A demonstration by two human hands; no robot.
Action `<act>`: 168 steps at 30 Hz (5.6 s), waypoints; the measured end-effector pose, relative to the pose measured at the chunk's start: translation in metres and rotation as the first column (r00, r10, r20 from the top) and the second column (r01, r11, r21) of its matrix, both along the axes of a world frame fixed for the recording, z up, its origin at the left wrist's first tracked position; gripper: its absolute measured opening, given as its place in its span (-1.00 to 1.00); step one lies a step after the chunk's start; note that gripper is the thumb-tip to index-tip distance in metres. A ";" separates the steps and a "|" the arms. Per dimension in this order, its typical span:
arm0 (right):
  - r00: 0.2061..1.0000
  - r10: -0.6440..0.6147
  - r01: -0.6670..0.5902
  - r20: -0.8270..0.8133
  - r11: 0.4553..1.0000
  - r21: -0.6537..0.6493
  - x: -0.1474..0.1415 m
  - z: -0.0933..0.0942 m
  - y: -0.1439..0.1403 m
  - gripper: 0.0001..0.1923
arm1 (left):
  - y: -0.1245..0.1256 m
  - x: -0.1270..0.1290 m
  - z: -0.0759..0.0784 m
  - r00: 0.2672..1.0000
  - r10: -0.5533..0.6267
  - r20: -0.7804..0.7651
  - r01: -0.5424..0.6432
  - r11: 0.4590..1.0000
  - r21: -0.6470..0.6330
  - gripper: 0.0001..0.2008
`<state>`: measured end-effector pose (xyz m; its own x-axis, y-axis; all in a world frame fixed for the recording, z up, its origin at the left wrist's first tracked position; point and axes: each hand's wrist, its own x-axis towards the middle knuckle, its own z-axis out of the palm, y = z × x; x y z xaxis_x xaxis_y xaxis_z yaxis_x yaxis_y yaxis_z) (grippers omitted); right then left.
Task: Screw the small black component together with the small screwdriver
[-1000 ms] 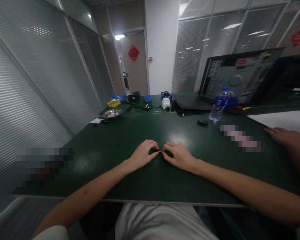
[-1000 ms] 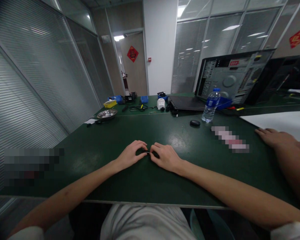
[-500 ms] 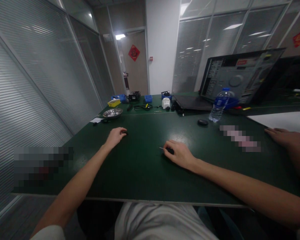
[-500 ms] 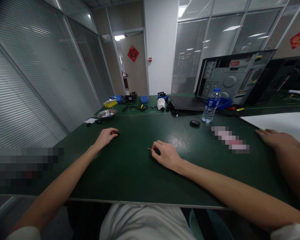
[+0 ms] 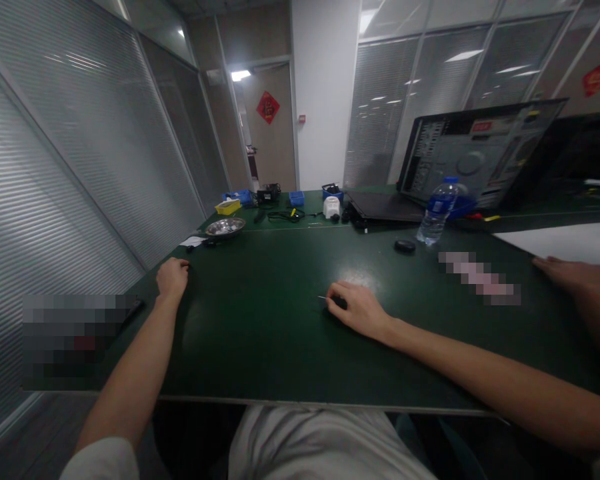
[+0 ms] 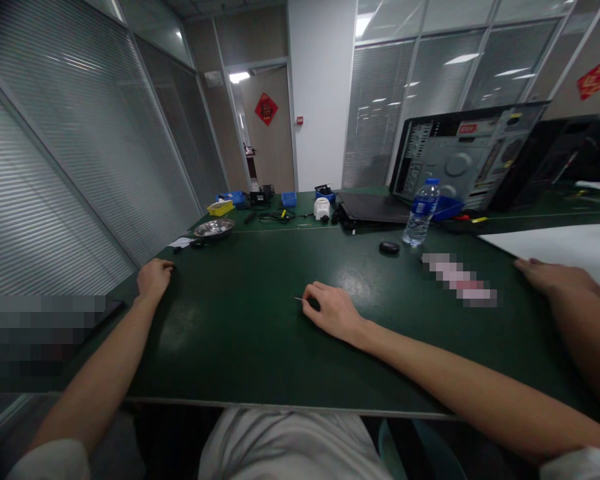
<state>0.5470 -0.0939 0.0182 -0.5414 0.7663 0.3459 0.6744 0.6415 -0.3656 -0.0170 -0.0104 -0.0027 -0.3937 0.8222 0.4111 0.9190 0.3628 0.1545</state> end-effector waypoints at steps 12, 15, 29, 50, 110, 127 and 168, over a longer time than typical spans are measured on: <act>1.000 0.008 -0.008 0.005 1.000 0.002 0.000 0.001 -0.002 -0.87 | 0.000 0.017 0.009 0.996 0.012 -0.092 -0.020 0.996 -0.090 -0.64; 1.000 0.010 -0.010 0.013 1.000 -0.001 0.000 0.002 -0.002 -0.86 | 0.000 0.023 0.010 0.995 0.010 -0.103 -0.021 0.994 -0.103 -0.65; 1.000 0.006 -0.006 0.015 1.000 0.000 -0.001 0.001 -0.001 -0.87 | -0.002 0.029 0.013 0.988 0.041 -0.148 -0.053 0.995 -0.081 -0.66; 1.000 0.020 -0.020 0.022 1.000 -0.012 -0.001 0.003 -0.002 -0.86 | 0.004 0.110 0.035 0.764 -0.498 0.411 0.555 0.831 -0.025 -0.68; 0.974 0.081 -0.106 0.212 0.989 0.106 -0.005 0.007 -0.008 -0.85 | -0.072 0.301 0.022 0.083 -0.917 0.390 0.965 0.171 0.198 -0.79; 0.977 0.120 -0.143 0.177 0.982 0.122 -0.009 -0.001 -0.004 -0.79 | -0.072 0.302 0.022 0.072 -0.906 0.418 0.970 0.161 0.184 -0.75; 0.979 0.113 -0.128 0.168 0.989 0.081 -0.004 0.003 -0.005 -0.84 | -0.067 0.304 0.024 0.226 -0.898 0.376 0.913 0.330 0.239 -0.79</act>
<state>0.5427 -0.0993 0.0215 -0.6824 0.6617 0.3105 0.6361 0.7469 -0.1938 0.2868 -0.0772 0.0213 0.5224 0.7442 0.4163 0.4870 -0.6611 0.5708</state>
